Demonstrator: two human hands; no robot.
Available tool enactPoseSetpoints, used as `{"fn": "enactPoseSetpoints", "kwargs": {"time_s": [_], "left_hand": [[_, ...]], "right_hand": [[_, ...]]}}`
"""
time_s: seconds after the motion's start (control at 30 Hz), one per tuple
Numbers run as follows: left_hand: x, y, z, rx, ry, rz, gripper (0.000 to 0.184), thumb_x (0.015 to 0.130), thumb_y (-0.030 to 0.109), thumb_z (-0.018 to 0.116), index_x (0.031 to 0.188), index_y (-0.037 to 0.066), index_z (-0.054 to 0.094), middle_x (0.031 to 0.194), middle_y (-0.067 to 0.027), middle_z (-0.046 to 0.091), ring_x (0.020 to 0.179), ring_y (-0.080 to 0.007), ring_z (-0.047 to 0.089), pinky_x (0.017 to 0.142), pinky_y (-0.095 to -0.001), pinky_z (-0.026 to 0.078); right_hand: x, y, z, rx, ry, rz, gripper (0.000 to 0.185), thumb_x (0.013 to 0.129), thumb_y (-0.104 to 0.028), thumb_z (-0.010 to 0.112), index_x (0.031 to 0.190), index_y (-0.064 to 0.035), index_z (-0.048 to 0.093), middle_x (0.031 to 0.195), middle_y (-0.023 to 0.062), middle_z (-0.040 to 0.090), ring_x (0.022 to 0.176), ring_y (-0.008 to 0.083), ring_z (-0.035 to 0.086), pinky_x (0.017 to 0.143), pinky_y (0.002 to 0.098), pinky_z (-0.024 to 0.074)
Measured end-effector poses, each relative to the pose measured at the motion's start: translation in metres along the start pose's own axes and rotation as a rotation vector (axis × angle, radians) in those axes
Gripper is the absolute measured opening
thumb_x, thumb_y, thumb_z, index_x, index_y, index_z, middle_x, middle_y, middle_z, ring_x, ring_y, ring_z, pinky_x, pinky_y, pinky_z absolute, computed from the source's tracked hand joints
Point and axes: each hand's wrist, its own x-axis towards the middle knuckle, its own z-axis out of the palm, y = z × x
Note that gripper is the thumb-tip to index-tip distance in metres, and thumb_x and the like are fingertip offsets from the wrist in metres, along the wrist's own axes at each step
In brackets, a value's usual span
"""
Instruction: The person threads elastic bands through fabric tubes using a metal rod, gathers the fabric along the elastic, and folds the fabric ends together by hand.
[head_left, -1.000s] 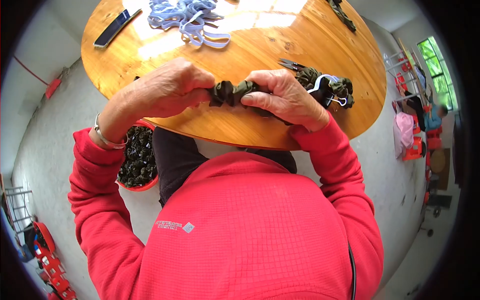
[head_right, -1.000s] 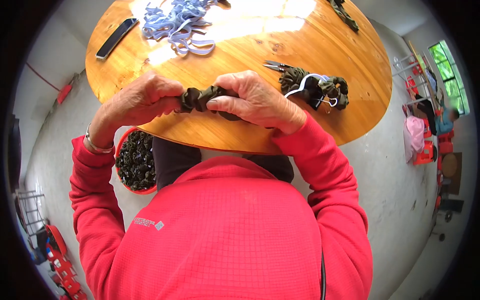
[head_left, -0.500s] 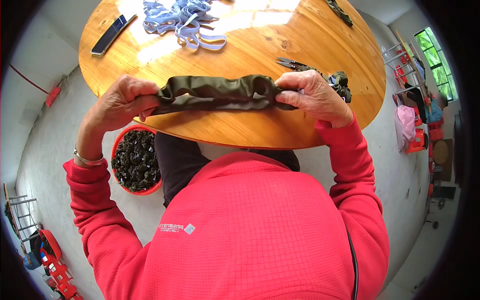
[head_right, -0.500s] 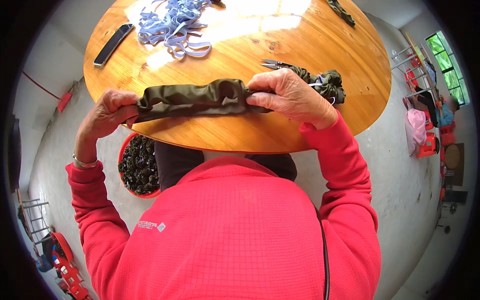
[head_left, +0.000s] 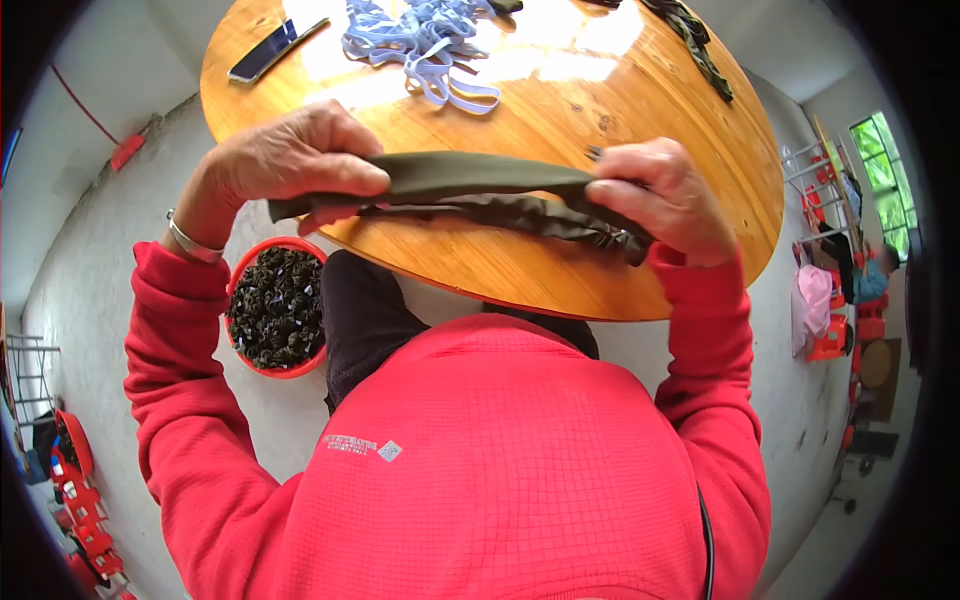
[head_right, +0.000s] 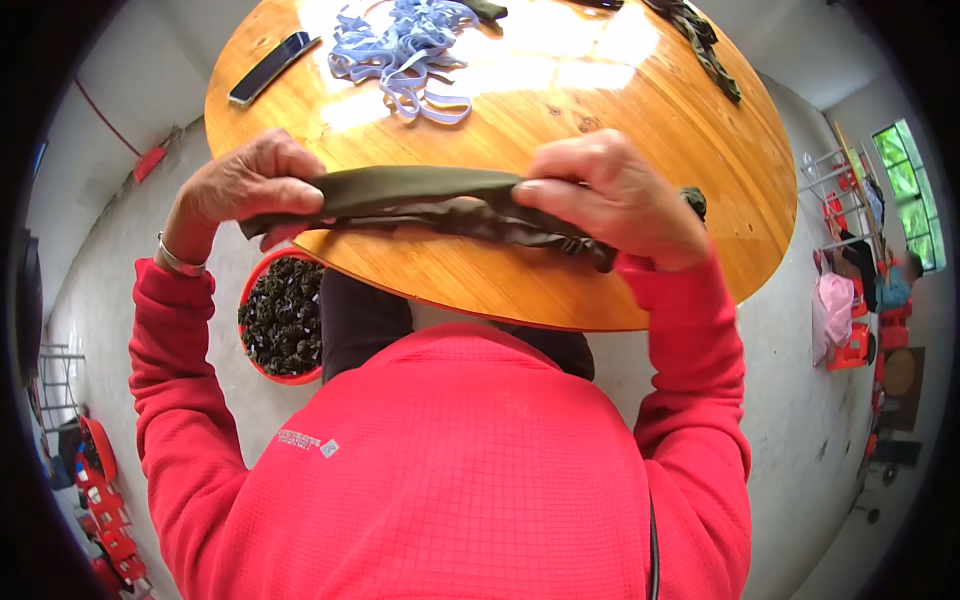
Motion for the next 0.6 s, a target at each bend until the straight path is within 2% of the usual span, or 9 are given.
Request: {"fn": "enactPoseSetpoints", "kwargs": {"time_s": [0.1,0.13,0.27,0.3,0.4,0.43,0.6], "left_hand": [[-0.008,-0.006,-0.002,0.062,0.075,0.096,0.015,0.087,0.01,0.059,0.08,-0.003,0.063,0.051,-0.0014,0.053,0.037,-0.0057,0.048,0.034,-0.0185,0.037],[-0.008,-0.005,0.0,0.083,0.081,0.138,0.015,0.088,0.009,0.059,0.08,-0.003,0.063,0.051,-0.0013,0.053,0.036,-0.0056,0.048,0.034,-0.0183,0.037],[0.005,0.001,0.02,0.439,0.181,0.241,0.01,0.087,0.005,0.057,0.084,-0.002,0.063,0.055,-0.0018,0.053,0.05,-0.0065,0.052,0.046,-0.0226,0.042],[0.007,0.006,0.025,0.468,0.17,0.233,0.007,0.084,0.003,0.057,0.082,-0.002,0.061,0.057,-0.0047,0.053,0.054,-0.0106,0.053,0.051,-0.0273,0.043],[0.023,0.009,0.037,0.789,0.139,0.356,0.004,0.081,0.001,0.056,0.078,-0.001,0.057,0.057,-0.0073,0.053,0.052,-0.0155,0.054,0.051,-0.0308,0.042],[0.027,0.007,0.042,0.815,0.193,0.406,0.004,0.078,0.001,0.055,0.074,-0.001,0.053,0.057,-0.01,0.053,0.052,-0.0206,0.054,0.051,-0.0336,0.042],[0.048,-0.003,0.056,0.673,0.151,0.398,0.005,0.079,0.001,0.054,0.074,-0.001,0.054,0.057,-0.0102,0.052,0.052,-0.0204,0.054,0.051,-0.033,0.043]], "right_hand": [[-0.017,-0.002,-0.009,0.066,0.041,0.046,0.019,0.083,-0.012,0.063,0.072,0.0024,0.056,0.055,0.005,0.041,0.05,0.0102,0.041,0.047,0.0267,0.0348],[-0.019,-0.003,-0.007,0.056,0.042,0.059,0.019,0.083,-0.011,0.063,0.072,0.0023,0.055,0.055,0.0051,0.041,0.05,0.0107,0.041,0.047,0.0267,0.0347],[-0.022,0.002,0.003,-0.003,0.053,0.044,0.018,0.082,-0.01,0.063,0.071,0.0013,0.054,0.056,0.0081,0.043,0.049,0.0154,0.042,0.047,0.0282,0.0349],[-0.02,0.003,0.01,-0.001,0.063,0.033,0.018,0.082,-0.01,0.063,0.071,0.0012,0.054,0.056,0.0089,0.043,0.049,0.0164,0.042,0.048,0.0286,0.0352],[-0.009,0.0,0.029,-0.012,0.09,-0.017,0.02,0.083,-0.01,0.063,0.07,0.0009,0.052,0.054,0.0109,0.043,0.046,0.0197,0.042,0.046,0.0308,0.0358],[-0.006,0.002,0.033,-0.017,0.093,-0.025,0.021,0.083,-0.01,0.062,0.069,0.0009,0.052,0.054,0.0111,0.043,0.045,0.0202,0.043,0.046,0.031,0.0358],[0.008,0.006,0.064,-0.018,0.098,-0.023,0.017,0.081,-0.01,0.063,0.071,0.0001,0.054,0.058,0.0162,0.049,0.046,0.0267,0.047,0.046,0.0341,0.0383]]}}
